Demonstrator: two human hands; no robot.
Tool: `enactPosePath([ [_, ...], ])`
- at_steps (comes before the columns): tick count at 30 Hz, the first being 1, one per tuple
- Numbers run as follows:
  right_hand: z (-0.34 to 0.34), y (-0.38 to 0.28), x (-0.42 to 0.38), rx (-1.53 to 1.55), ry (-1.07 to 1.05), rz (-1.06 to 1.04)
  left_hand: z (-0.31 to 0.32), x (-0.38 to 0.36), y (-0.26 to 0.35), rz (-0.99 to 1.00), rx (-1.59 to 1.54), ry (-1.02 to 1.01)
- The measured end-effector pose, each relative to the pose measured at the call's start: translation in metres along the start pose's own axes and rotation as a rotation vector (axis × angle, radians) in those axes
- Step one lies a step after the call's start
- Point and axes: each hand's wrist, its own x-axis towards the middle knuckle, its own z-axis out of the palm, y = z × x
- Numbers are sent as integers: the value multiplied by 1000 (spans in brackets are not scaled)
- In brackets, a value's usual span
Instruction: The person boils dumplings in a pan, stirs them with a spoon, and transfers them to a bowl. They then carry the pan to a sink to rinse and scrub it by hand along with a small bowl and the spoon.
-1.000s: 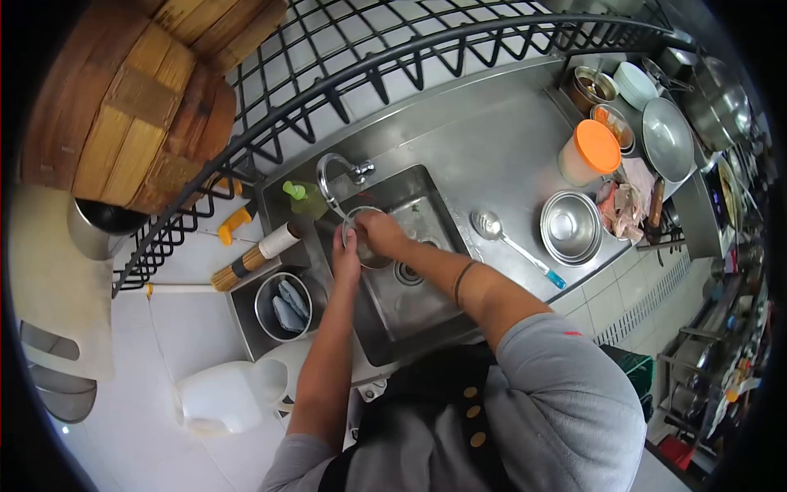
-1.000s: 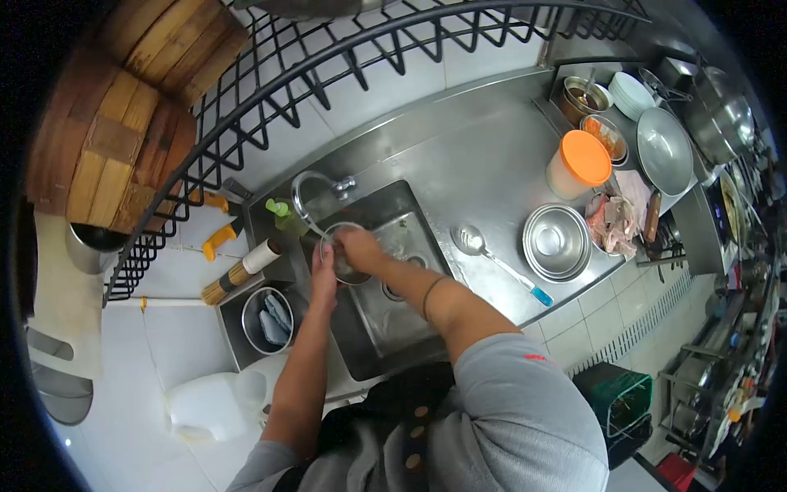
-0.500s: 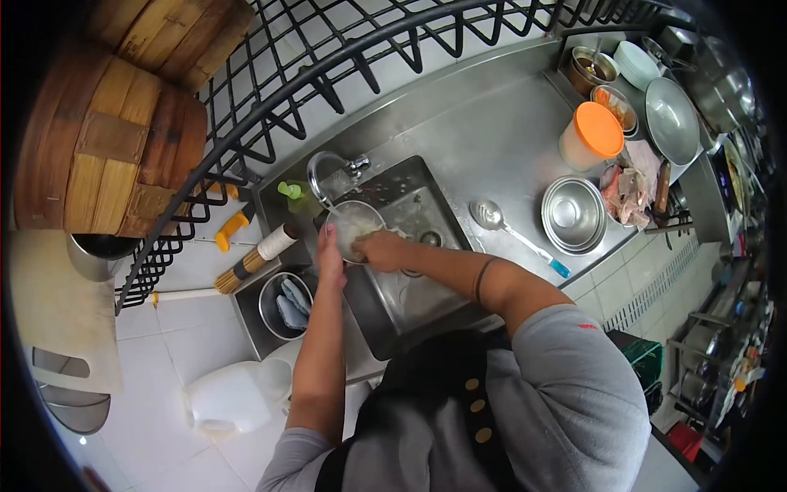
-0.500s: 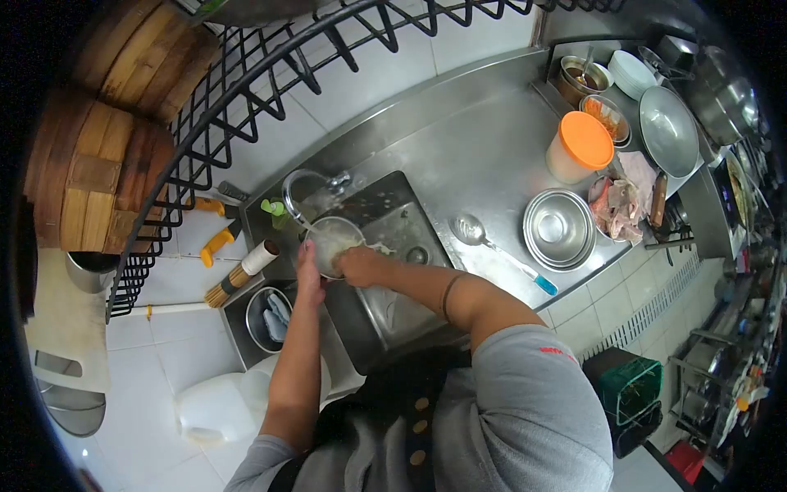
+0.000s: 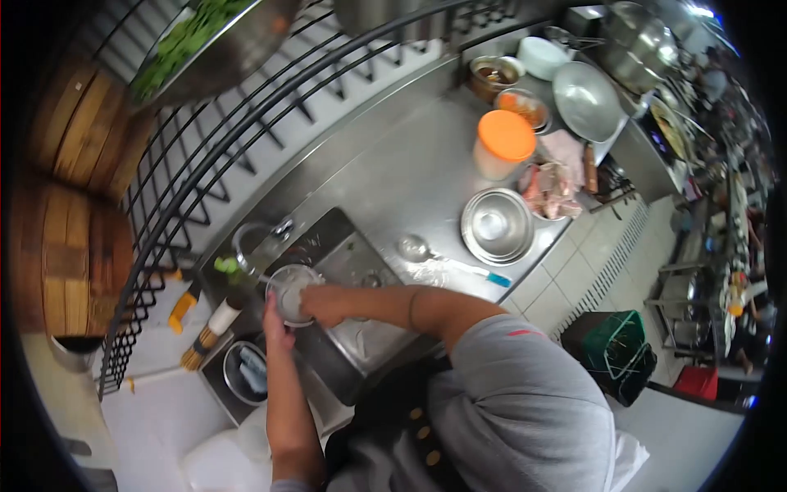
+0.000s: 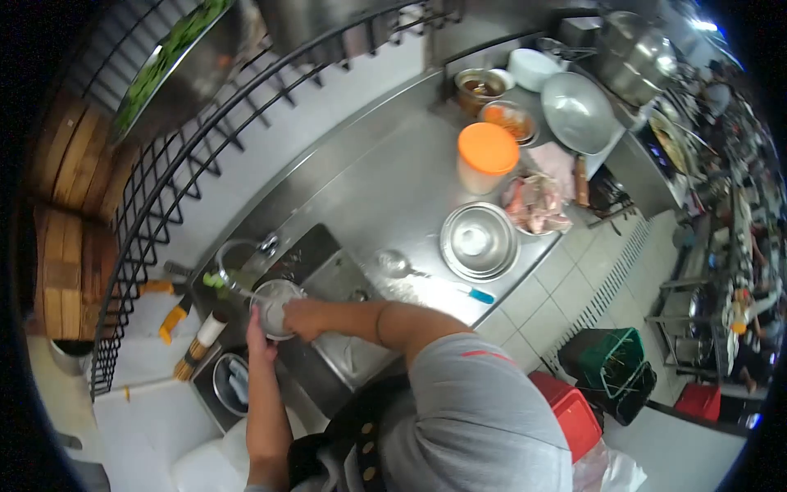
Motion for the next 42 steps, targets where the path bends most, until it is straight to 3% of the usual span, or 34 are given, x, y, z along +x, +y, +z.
enactPosePath([
  [2,-26,-6,9,144,-98,-10,-9,17,-7,-89,-61,-33],
  [4,-35,-11,16,664,98,44,-14,18,-12,-183,-123,-36],
  [5,-37,-12,18,654,102,49,-13,14,-10,-137,-154,-137],
  [6,-37,-12,20,572,310,254,-8,8,-4,-90,-185,-239],
  [7,-37,-13,22,481,519,457,-1,2,-2,-80,-162,-177],
  [10,13,3,46,250,697,333,30,-17,2,-75,-105,-49],
  [11,21,5,47,374,386,302,14,1,-4,-57,-65,-139],
  [14,5,10,36,165,228,148,8,5,-4,-195,-195,-162],
  [15,5,8,35,59,507,173,19,-6,-1,-198,-195,-165],
  [16,5,7,35,58,507,177,31,-18,-2,-144,-110,-146],
  [19,-14,-7,38,172,532,555,35,-14,-7,-72,-11,-113],
  [20,-11,-4,41,166,536,565,31,-4,-11,-57,6,-100],
  [22,-2,6,40,283,128,127,11,10,-13,-35,25,-85],
  [23,-6,9,34,232,88,113,6,10,-8,-103,-63,-162],
  [24,-10,11,33,231,86,117,5,10,-7,-170,-152,-237],
  [26,-15,8,35,56,468,622,24,-1,-8,-122,-109,-144],
  [27,19,27,54,170,651,497,41,-17,-2,-47,-12,-75],
  [28,23,26,55,165,654,502,50,-24,1,25,83,-7],
  [29,28,22,52,263,507,297,-2,48,-30,108,60,-127],
  [30,30,19,48,355,359,94,-18,58,-27,-21,-30,-141],
  [31,9,15,36,207,35,140,-14,40,-14,-24,70,-131],
  [32,11,19,32,208,35,152,-6,18,2,-26,170,-120],
  [34,23,25,39,-182,375,476,16,5,-7,-29,180,-66],
  [35,21,17,47,-3,654,461,21,3,-8,-21,186,-4],
  [36,20,14,46,-3,653,462,19,9,-8,-22,186,-4],
  [38,24,10,40,388,299,246,11,18,-7,-23,99,95],
  [39,19,21,37,268,25,122,6,17,-3,22,19,23],
  [40,20,24,36,267,21,121,3,18,-3,20,14,24],
  [42,19,19,32,-71,-27,399,3,12,1,47,164,-78],
])
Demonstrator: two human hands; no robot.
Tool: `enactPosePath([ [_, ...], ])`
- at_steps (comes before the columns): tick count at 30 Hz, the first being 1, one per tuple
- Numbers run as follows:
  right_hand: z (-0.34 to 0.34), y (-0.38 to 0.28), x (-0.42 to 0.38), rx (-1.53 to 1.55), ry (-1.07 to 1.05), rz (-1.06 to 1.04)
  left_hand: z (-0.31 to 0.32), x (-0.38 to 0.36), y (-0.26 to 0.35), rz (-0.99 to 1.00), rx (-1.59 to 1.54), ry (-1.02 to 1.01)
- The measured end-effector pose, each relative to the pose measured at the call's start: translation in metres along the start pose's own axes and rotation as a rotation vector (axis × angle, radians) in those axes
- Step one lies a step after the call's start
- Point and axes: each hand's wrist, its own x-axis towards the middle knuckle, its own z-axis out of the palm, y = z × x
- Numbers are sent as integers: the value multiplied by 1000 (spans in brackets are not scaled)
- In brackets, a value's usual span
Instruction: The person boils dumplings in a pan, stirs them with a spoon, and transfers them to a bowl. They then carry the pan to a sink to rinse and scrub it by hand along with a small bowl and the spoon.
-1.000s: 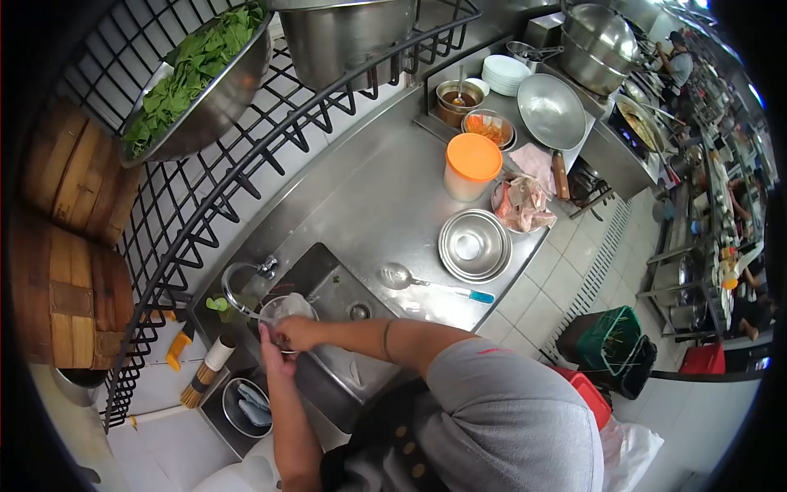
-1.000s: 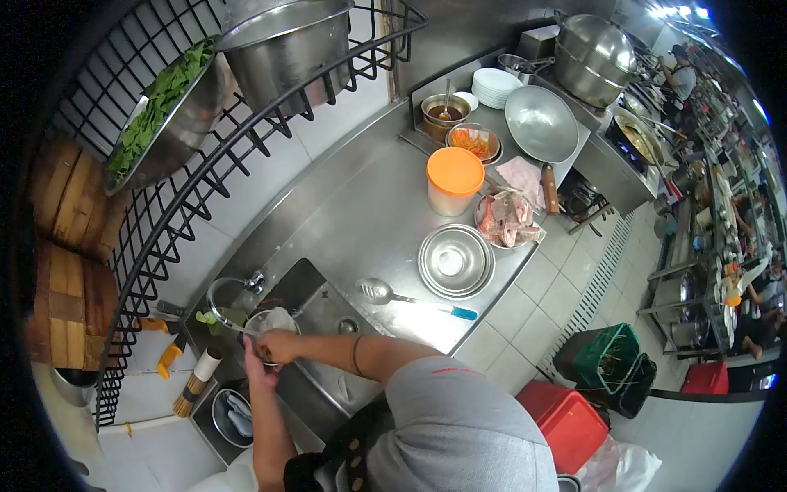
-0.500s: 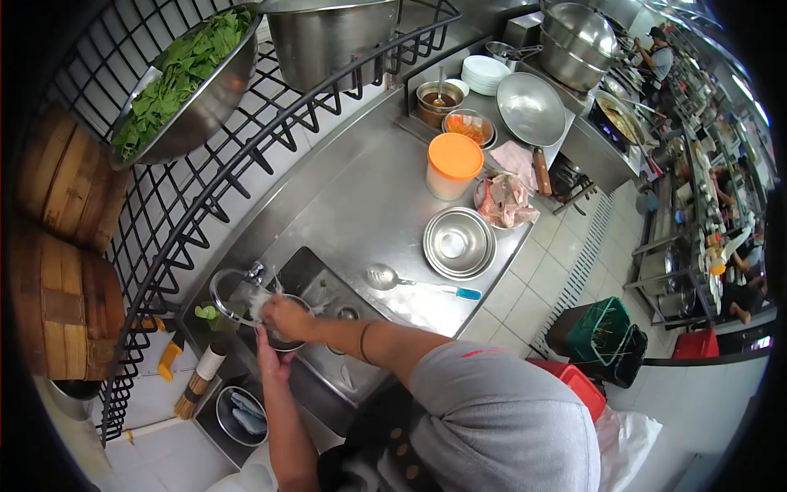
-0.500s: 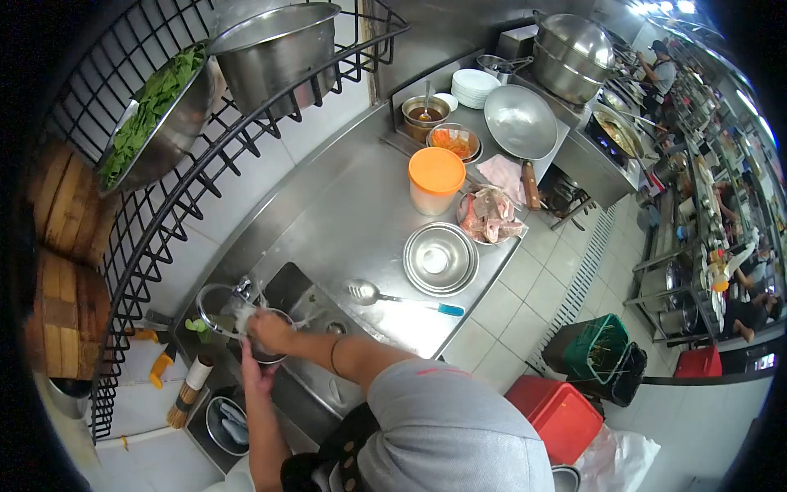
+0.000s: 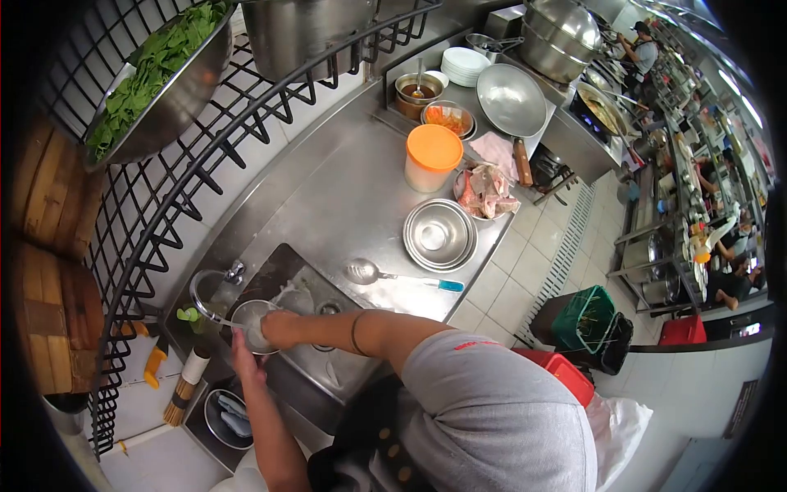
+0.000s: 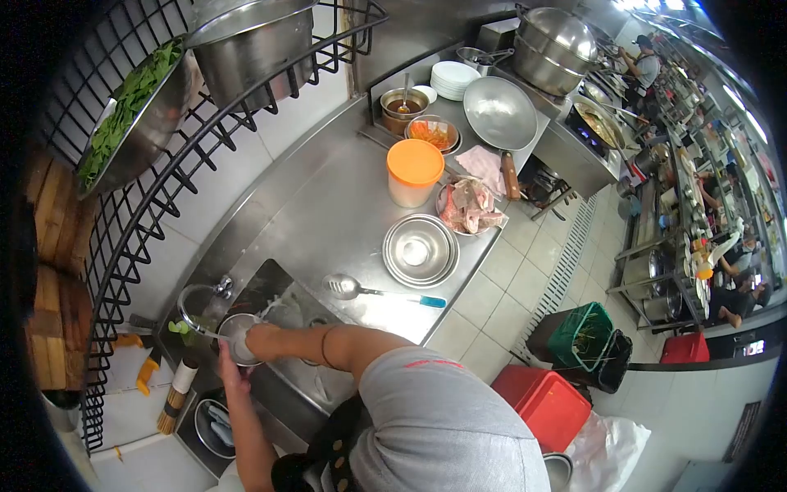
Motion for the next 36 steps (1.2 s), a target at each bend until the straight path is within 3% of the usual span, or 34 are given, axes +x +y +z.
enactPosePath([
  [1,-1,-6,0,0,1,-1,0,7,-7,47,110,13],
  [3,-2,-21,-3,899,-30,-111,-8,17,-9,-17,-31,38],
  [4,-4,-19,-10,900,-31,-109,-14,21,-9,-82,-173,61],
  [5,-6,-13,-19,493,1,-262,-21,11,2,-134,-141,-81],
  [6,-10,-9,-25,84,31,-404,-19,3,7,-138,-144,-79],
  [7,-18,-7,-21,-73,-40,-340,-12,-4,12,-102,-125,-27],
  [8,-24,-16,-22,-73,-37,-338,-6,-8,14,-62,-105,23],
  [10,-35,-38,-22,424,342,-86,-3,4,-3,32,-120,-8],
  [12,-13,-42,-14,559,302,-1,-2,19,-16,81,-314,-62],
  [14,14,-18,-16,412,346,-505,-12,2,8,43,-262,-107],
  [15,15,-4,-17,99,435,-645,-6,-16,22,-22,-277,-198],
  [16,1,-6,-24,99,433,-646,-3,-31,29,-92,-287,-286],
  [18,-49,-17,-37,126,-27,-460,-13,-31,14,-142,-270,-209],
  [19,-60,-20,-38,127,-29,-459,-25,-18,-7,-159,-387,-228],
  [20,-68,-22,-36,443,53,-413,-24,-18,-11,-172,-505,-247],
  [21,-72,-23,-36,758,137,-358,-16,-22,-15,-194,-635,-141],
  [22,-73,-22,-33,751,139,-359,-14,-15,-23,-191,-637,-147],
  [24,-58,-12,-20,970,653,141,-8,-3,-43,-17,-709,-136],
  [25,-49,-1,-16,965,655,138,-9,-1,-45,-12,-768,-150],
  [27,-31,17,-9,679,979,224,-17,14,-60,58,-746,-221],
  [28,-22,13,-9,678,982,219,-21,27,-68,128,-722,-289],
  [30,-17,-3,-30,335,804,-345,-18,35,-69,239,-637,-332],
  [31,-25,-6,-37,259,632,-472,-10,31,-63,227,-575,-383],
  [32,-29,-2,-34,254,633,-476,-2,23,-54,218,-513,-433],
  [33,-33,5,-30,222,699,-330,4,13,-46,226,-513,-438],
  [34,-37,12,-26,192,763,-180,9,1,-39,197,-502,-390],
  [35,-46,20,-24,190,769,-183,14,-5,-34,168,-491,-341],
  [36,-55,28,-23,594,543,83,15,-6,-32,173,-487,-339],
])
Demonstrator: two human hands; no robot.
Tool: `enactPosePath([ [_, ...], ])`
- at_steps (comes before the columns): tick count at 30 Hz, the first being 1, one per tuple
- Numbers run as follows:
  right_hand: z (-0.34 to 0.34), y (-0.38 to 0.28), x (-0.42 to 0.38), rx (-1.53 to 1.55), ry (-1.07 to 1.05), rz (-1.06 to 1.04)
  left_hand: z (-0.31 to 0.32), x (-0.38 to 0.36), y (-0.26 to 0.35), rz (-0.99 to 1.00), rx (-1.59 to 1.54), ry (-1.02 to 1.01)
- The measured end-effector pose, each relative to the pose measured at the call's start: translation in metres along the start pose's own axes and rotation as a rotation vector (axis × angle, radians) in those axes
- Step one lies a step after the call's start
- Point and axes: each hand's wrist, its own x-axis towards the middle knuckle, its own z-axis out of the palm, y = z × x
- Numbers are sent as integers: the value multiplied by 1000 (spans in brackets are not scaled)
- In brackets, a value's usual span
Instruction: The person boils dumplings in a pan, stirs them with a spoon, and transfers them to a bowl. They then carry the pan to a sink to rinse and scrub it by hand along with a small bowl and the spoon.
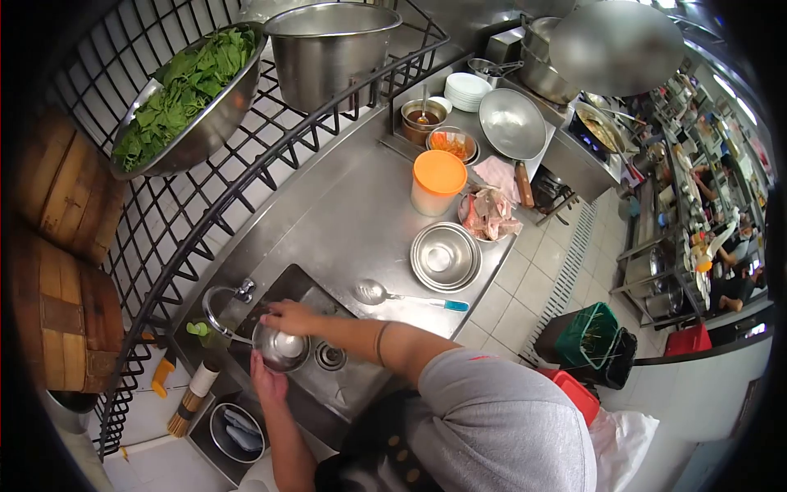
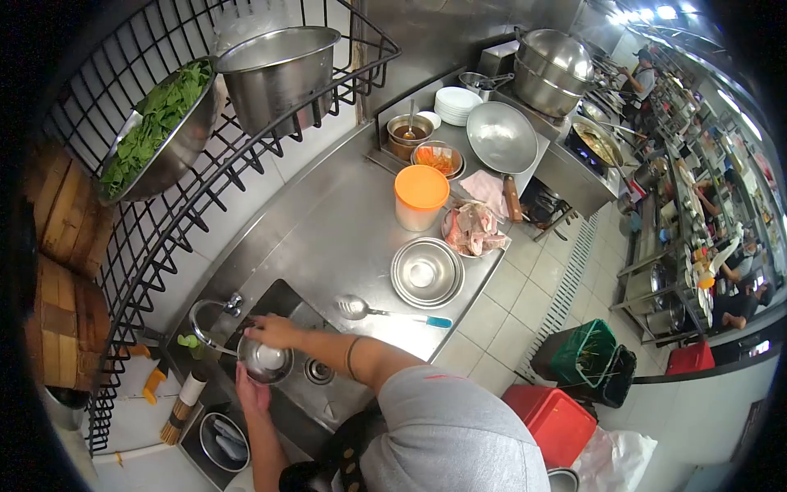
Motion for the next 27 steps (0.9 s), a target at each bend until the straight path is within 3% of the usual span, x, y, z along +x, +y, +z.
enactPosePath([
  [1,-4,-3,7,286,-153,404,2,2,4,27,-47,154],
  [3,25,13,9,455,-60,443,4,7,6,166,22,392],
  [4,38,17,11,619,37,501,0,12,3,192,7,404],
  [6,41,3,11,665,16,545,-8,21,-1,142,27,273],
  [8,52,-7,3,1310,-262,615,25,11,-6,150,70,189],
  [10,77,-15,-12,1219,-193,592,10,14,-1,3,-188,55],
  [12,71,-2,-37,-191,-198,-541,12,2,18,-28,-204,23],
  [13,42,-18,-42,-269,-323,-564,14,-3,25,-76,-218,-17],
  [14,41,-17,-30,-268,-336,-573,15,-2,24,-65,-226,-10],
  [16,64,1,-13,-367,-622,-572,5,-5,13,-116,-159,18],
  [17,79,9,-21,25,-438,-374,-19,10,-9,66,-92,237],
  [18,76,3,-22,-162,-533,-534,-42,19,-15,-23,-141,214],
  [19,62,-6,-18,-342,-619,-702,0,-3,14,-173,-214,169],
  [20,40,-32,-22,-569,-727,-591,-6,1,14,-77,-191,274],
  [22,27,-57,-12,-803,-754,-249,-6,11,11,17,-182,213],
  [24,34,-45,-10,-484,-225,-589,-9,15,16,47,-124,238],
  [25,31,-40,-7,-471,-233,-593,-7,14,24,23,-141,223],
  [27,23,-44,-6,-377,-841,-468,18,-7,49,9,-165,170],
])
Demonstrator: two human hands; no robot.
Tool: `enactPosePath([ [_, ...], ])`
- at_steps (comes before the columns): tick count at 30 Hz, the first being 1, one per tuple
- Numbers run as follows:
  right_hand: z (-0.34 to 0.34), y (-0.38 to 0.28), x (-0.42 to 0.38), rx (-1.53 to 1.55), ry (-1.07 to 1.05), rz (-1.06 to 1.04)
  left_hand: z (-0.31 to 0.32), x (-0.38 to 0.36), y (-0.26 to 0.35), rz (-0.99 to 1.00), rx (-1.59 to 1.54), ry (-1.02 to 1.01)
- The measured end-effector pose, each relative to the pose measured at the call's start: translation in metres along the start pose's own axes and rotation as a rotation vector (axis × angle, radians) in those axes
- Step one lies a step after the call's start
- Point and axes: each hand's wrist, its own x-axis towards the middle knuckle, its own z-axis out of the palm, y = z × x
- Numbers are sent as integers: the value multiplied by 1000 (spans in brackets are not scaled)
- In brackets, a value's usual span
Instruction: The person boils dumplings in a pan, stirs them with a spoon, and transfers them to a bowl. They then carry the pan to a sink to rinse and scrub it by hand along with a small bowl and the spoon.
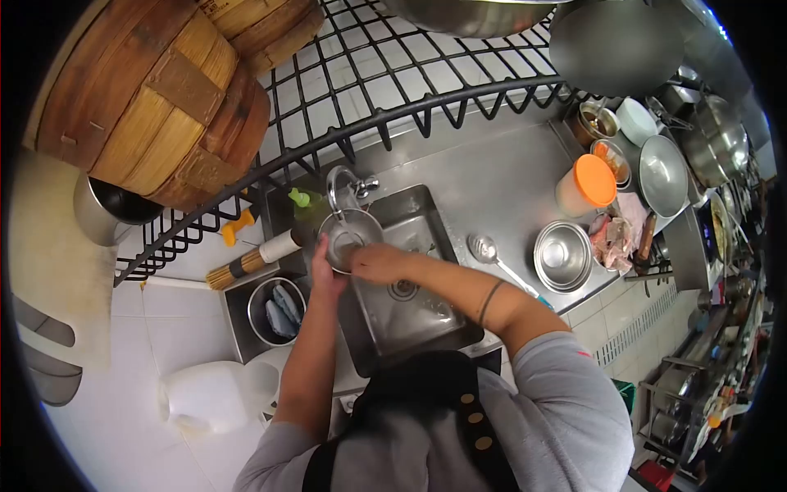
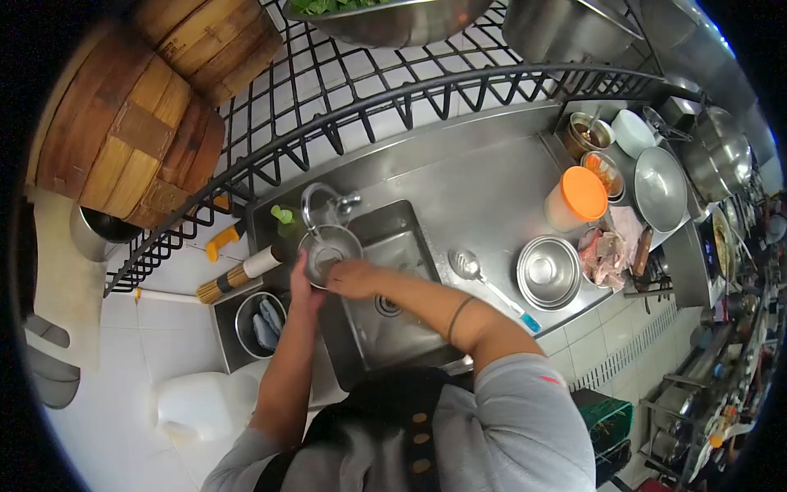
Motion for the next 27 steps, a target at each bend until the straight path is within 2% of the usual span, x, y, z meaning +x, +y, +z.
enactPosePath([
  [1,6,11,7,5,7,-4,3,0,-2,1,9,3],
  [2,4,12,12,-162,376,24,3,1,-6,42,27,31],
  [5,5,17,11,-243,343,96,-8,12,-12,46,43,8],
  [7,11,21,13,39,30,-44,-17,9,-6,-104,4,17],
  [8,-18,-6,7,-132,-262,273,-16,6,-7,-15,93,-23],
  [9,-13,2,6,-127,-259,276,-12,7,-8,-19,97,-23],
  [11,-2,12,0,-560,408,-40,-3,4,-15,-5,59,-50],
  [12,-8,9,0,-634,269,-124,8,2,-14,5,68,-15],
  [13,-8,9,-1,-635,267,-122,9,4,-13,3,67,-16],
  [15,-10,2,-4,-688,415,119,6,6,-11,-40,79,20],
  [16,-9,-5,-5,-688,417,117,7,9,-12,-38,80,20],
  [18,-28,-42,-10,-586,25,523,12,11,-19,181,257,53],
  [19,-18,-32,-4,-585,26,525,13,10,-21,180,258,52],
  [21,6,-9,8,193,118,287,16,4,-26,108,277,177],
  [22,14,-3,3,194,120,293,9,7,-27,103,278,173],
  [24,18,-3,-10,82,332,32,-9,13,-17,-61,199,54],
  [25,17,-5,-9,79,335,42,-10,8,-12,-69,199,47],
  [27,1,-12,-9,150,104,152,41,-21,3,-144,262,224],
])
